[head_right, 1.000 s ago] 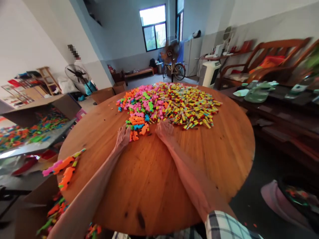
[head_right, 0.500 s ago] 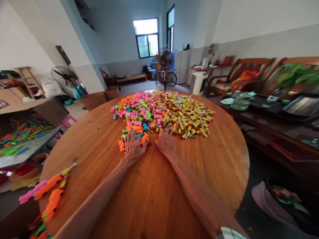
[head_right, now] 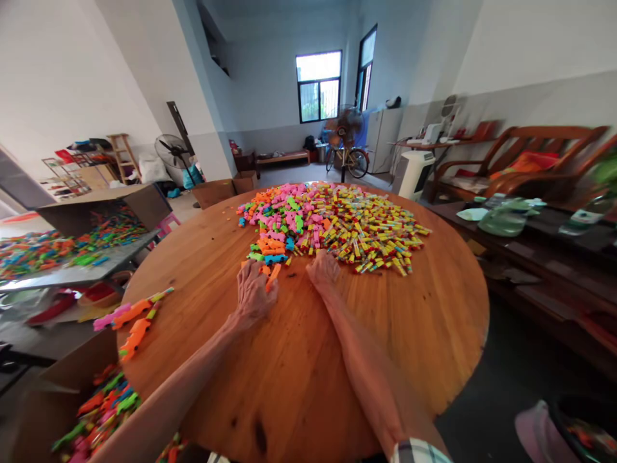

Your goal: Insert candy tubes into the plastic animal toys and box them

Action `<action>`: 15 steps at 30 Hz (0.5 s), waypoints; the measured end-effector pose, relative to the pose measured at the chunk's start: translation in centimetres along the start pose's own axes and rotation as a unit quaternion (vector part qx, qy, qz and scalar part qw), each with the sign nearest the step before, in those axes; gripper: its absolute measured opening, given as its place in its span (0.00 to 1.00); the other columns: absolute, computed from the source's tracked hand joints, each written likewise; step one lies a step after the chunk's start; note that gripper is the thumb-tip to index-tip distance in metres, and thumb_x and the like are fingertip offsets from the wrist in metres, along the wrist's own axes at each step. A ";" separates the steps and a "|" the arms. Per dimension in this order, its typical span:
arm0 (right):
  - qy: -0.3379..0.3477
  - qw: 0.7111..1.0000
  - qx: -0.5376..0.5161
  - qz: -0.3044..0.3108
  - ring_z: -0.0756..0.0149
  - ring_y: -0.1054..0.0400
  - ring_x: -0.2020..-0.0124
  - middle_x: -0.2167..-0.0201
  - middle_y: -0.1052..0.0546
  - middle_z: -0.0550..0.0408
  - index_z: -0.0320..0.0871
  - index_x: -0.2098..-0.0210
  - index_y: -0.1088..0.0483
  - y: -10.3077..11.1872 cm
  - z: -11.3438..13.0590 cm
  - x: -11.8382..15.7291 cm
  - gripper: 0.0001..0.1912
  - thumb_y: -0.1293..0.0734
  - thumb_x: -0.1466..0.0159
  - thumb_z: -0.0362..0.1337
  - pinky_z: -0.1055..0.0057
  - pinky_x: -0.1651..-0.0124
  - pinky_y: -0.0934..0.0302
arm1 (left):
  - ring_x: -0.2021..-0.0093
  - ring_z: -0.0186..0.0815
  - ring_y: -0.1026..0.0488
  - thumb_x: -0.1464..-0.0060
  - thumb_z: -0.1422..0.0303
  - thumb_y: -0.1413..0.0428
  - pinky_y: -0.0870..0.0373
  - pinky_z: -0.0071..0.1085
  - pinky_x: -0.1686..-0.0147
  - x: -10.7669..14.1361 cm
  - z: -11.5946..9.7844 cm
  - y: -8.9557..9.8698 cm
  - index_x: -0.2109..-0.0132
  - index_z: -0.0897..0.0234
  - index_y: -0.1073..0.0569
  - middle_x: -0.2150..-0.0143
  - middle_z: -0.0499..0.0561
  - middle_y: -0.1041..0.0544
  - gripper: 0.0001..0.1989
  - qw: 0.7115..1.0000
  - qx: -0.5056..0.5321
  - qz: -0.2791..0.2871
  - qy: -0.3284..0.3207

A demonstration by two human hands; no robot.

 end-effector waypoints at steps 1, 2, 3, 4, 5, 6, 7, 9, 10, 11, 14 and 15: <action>-0.003 1.000 -0.009 -0.001 0.53 0.27 0.55 0.58 0.22 0.40 0.36 0.52 0.28 0.1 -0.1 0.0 0.15 0.40 0.36 0.31 0.65 0.57 0.38 | 0.36 0.54 0.38 0.43 0.69 0.44 0.34 0.52 0.42 1.2 0.2 0.9 0.63 0.64 0.23 0.43 0.61 0.27 0.05 1.000 0.000 0.005 0.003; -0.008 1.000 -0.017 -0.003 0.53 0.27 0.56 0.58 0.22 0.40 0.36 0.53 0.27 0.2 -0.1 -0.1 0.15 0.40 0.35 0.32 0.66 0.57 0.39 | 0.38 0.54 0.36 0.43 0.69 0.44 0.32 0.52 0.44 2.4 0.5 1.6 0.64 0.64 0.23 0.44 0.62 0.26 0.06 1.000 -0.003 0.011 0.007; -0.012 1.000 -0.023 -0.005 0.53 0.27 0.56 0.59 0.22 0.39 0.36 0.53 0.27 0.2 -0.2 -0.1 0.15 0.41 0.35 0.32 0.65 0.58 0.39 | 0.41 0.53 0.35 0.44 0.69 0.44 0.31 0.52 0.46 3.4 0.7 2.2 0.65 0.64 0.23 0.46 0.62 0.25 0.06 1.000 -0.008 0.018 0.013; -0.013 1.000 -0.026 -0.006 0.53 0.27 0.57 0.59 0.22 0.39 0.36 0.53 0.27 0.2 -0.1 -0.1 0.15 0.41 0.35 0.32 0.65 0.58 0.39 | 0.44 0.53 0.33 0.44 0.69 0.45 0.30 0.51 0.49 4.2 0.9 2.7 0.66 0.64 0.24 0.48 0.63 0.25 0.06 0.999 -0.016 0.026 0.019; -0.010 1.000 -0.027 -0.007 0.53 0.28 0.57 0.59 0.22 0.39 0.36 0.53 0.27 0.2 -0.1 -0.1 0.16 0.42 0.34 0.31 0.65 0.58 0.40 | 0.47 0.52 0.31 0.44 0.69 0.45 0.29 0.51 0.52 4.8 1.1 2.9 0.69 0.63 0.24 0.52 0.63 0.24 0.07 0.999 -0.023 0.034 0.027; -0.002 1.000 -0.027 -0.008 0.53 0.28 0.56 0.59 0.23 0.38 0.35 0.53 0.28 0.2 0.1 0.0 0.16 0.43 0.34 0.31 0.65 0.57 0.40 | 0.50 0.51 0.31 0.44 0.69 0.45 0.29 0.49 0.54 5.2 1.2 3.1 0.71 0.63 0.25 0.55 0.62 0.23 0.08 0.998 -0.028 0.041 0.035; 0.011 1.000 -0.026 -0.007 0.53 0.29 0.55 0.58 0.23 0.38 0.35 0.52 0.28 0.2 0.2 0.1 0.17 0.43 0.34 0.31 0.65 0.56 0.41 | 0.53 0.50 0.30 0.44 0.68 0.45 0.29 0.48 0.56 5.3 1.3 3.2 0.73 0.62 0.26 0.59 0.61 0.23 0.10 0.997 -0.031 0.047 0.044; 0.048 0.999 -0.025 0.001 0.53 0.30 0.54 0.57 0.23 0.39 0.34 0.50 0.29 0.2 0.5 0.6 0.18 0.43 0.34 0.31 0.66 0.55 0.42 | 0.55 0.49 0.30 0.43 0.67 0.46 0.30 0.46 0.58 5.3 1.6 3.2 0.75 0.62 0.28 0.64 0.60 0.24 0.13 0.996 -0.033 0.059 0.065; 0.072 0.997 -0.026 0.010 0.54 0.30 0.55 0.56 0.23 0.40 0.34 0.50 0.29 0.2 0.6 0.9 0.18 0.43 0.35 0.31 0.66 0.55 0.42 | 0.56 0.49 0.30 0.42 0.66 0.46 0.30 0.45 0.59 5.1 1.8 3.1 0.76 0.62 0.28 0.65 0.60 0.24 0.14 0.994 -0.030 0.070 0.075; 0.097 0.995 -0.028 0.024 0.55 0.30 0.56 0.57 0.23 0.41 0.35 0.50 0.28 0.2 0.6 1.4 0.17 0.43 0.35 0.30 0.67 0.55 0.42 | 0.57 0.48 0.30 0.41 0.65 0.47 0.30 0.44 0.60 5.1 2.2 3.1 0.77 0.62 0.29 0.65 0.59 0.24 0.16 0.993 -0.024 0.087 0.082; 0.184 0.979 -0.037 0.084 0.60 0.31 0.60 0.61 0.22 0.47 0.40 0.57 0.25 0.4 0.2 3.2 0.13 0.39 0.37 0.31 0.69 0.57 0.43 | 0.63 0.44 0.28 0.35 0.60 0.52 0.31 0.39 0.62 5.1 3.9 2.9 0.77 0.63 0.30 0.70 0.57 0.26 0.23 0.983 0.010 0.161 0.085; 0.210 0.971 -0.037 0.104 0.60 0.31 0.60 0.62 0.22 0.48 0.41 0.60 0.24 0.6 0.0 3.8 0.11 0.38 0.37 0.31 0.70 0.57 0.43 | 0.65 0.42 0.28 0.34 0.61 0.54 0.31 0.38 0.63 5.1 4.6 3.1 0.75 0.63 0.29 0.71 0.55 0.27 0.23 0.980 0.026 0.179 0.076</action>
Point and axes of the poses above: each hand's wrist, its own x-axis away from the middle knuckle, its own y-axis out of the back of the hand, z = x × y, the point moved 6 cm from there along -x, towards the middle knuckle
